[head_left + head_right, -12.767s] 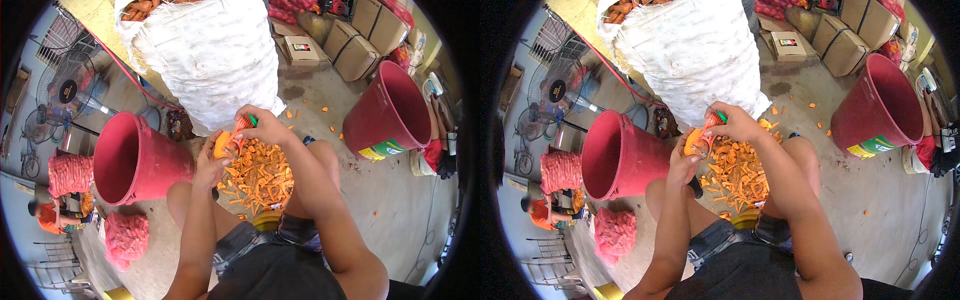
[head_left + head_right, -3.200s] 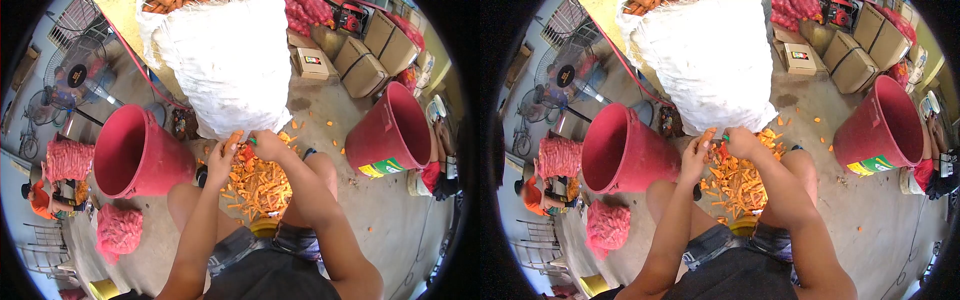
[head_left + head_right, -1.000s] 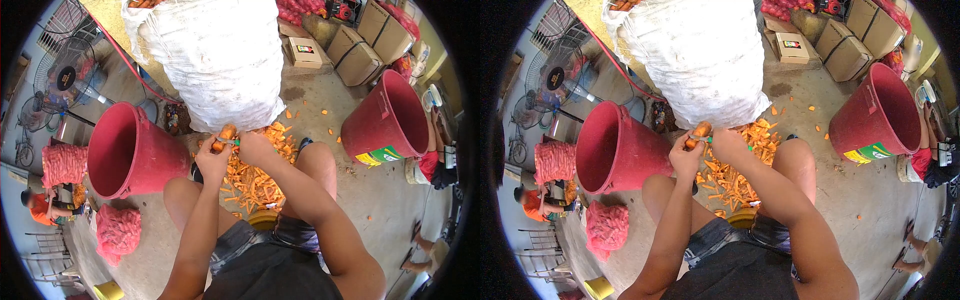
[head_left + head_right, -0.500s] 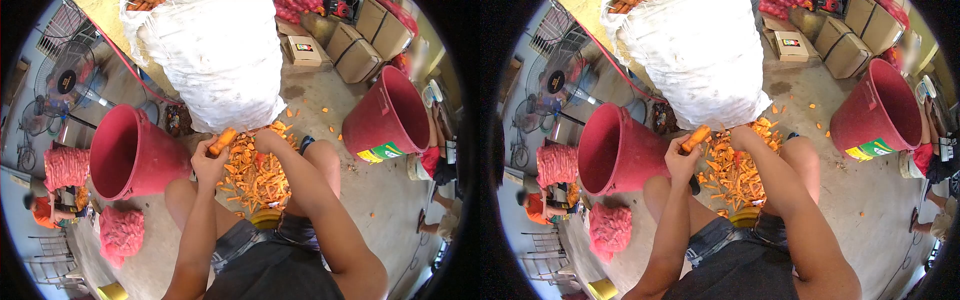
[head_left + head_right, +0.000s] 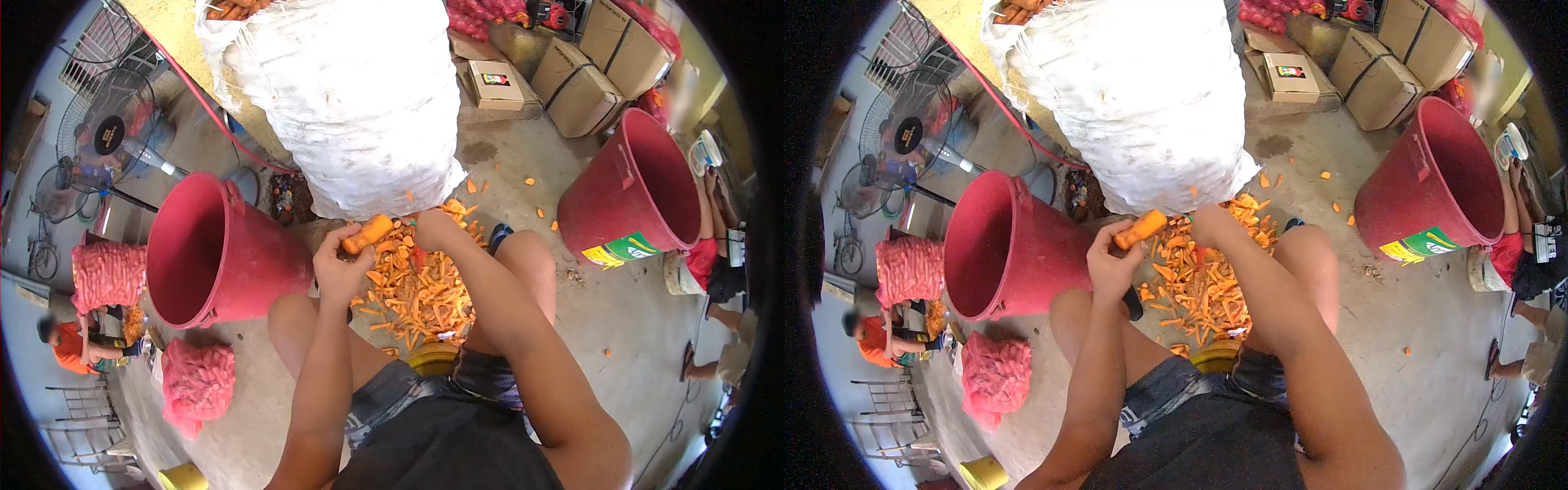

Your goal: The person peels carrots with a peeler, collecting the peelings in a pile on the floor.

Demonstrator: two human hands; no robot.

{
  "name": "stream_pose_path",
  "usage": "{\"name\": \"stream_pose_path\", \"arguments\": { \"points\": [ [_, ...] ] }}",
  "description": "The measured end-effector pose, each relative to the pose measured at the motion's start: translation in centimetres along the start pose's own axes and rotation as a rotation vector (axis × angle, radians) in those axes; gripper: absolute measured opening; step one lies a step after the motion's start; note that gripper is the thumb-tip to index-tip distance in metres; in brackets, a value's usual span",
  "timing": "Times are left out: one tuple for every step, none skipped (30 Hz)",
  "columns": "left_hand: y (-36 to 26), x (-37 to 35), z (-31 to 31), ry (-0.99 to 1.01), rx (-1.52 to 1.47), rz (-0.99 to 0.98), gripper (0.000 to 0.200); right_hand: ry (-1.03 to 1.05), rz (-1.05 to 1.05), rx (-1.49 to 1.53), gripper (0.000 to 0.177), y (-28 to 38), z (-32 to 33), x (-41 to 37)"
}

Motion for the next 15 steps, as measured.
{"name": "stream_pose_path", "arguments": {
  "points": [
    [0.0, 0.4, 0.3, 0.059, -0.066, 0.049, 0.044, 0.016, 0.002, 0.011, 0.02, 0.3, -0.1, 0.2],
    [0.3, 0.9, 0.6, 0.051, -0.071, 0.049, 0.044, 0.016, 0.006, 0.002, 0.02, 0.1, -0.2, 0.0],
    [0.5, 1.4, 0.9, 0.002, -0.37, 0.087, 0.049, -0.057, 0.03, 0.081, 0.022, 0.2, 0.0, -0.6],
    [0.7, 1.8, 1.2, -0.048, -0.664, 0.123, 0.054, -0.13, 0.056, 0.163, 0.025, 0.3, 0.2, -1.1],
    [0.7, 2.0, 1.6, 0.001, -0.888, 0.1, 0.052, -0.125, 0.067, 0.164, 0.025, 0.0, 0.6, -1.4],
    [0.3, 2.2, 1.7, -0.01, -0.881, 0.095, 0.052, -0.116, 0.139, 0.227, 0.028, -0.1, 1.6, -2.0],
    [0.2, 2.6, 1.5, -0.049, -1.123, 0.192, 0.048, -0.107, 0.212, 0.287, 0.031, 0.2, 3.0, -2.8],
    [0.0, 3.0, 1.4, -0.089, -1.366, 0.29, 0.044, -0.105, 0.226, 0.283, 0.031, 0.6, 4.3, -3.6],
    [1.5, 3.6, 1.5, -0.06, -1.349, 0.374, 0.043, -0.135, 0.203, 0.361, 0.033, 1.1, 5.9, -4.7],
    [1.7, 3.8, 1.5, -0.072, -1.351, 0.365, 0.043, -0.165, 0.177, 0.44, 0.035, 1.4, 7.0, -5.3],
    [2.0, 3.7, 1.1, -0.077, -1.209, 0.379, 0.043, -0.181, 0.134, 0.518, 0.044, 1.5, 7.5, -5.5],
    [2.0, 3.6, 0.7, -0.078, -1.067, 0.397, 0.044, -0.176, 0.137, 0.514, 0.044, 1.8, 7.9, -5.8],
    [1.9, 3.3, 0.5, -0.061, -1.013, 0.47, 0.044, -0.21, 0.177, 0.553, 0.047, 2.1, 8.3, -6.3],
    [2.1, 3.3, 0.2, -0.058, -1.015, 0.476, 0.044, -0.247, 0.215, 0.594, 0.05, 2.3, 8.5, -6.6],
    [2.4, 3.4, -0.4, -0.024, -0.971, 0.498, 0.043, -0.248, 0.206, 0.597, 0.05, 2.3, 8.0, -6.5]
  ]
}}
Point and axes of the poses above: each hand's wrist, its own x-axis towards the middle knuckle, its own z-axis out of the back of the hand, y = z × x, the point moved 2 cm from there along x, towards the middle knuckle, and after that the axes turned 5 degrees about -x, right-handed, at the moved point
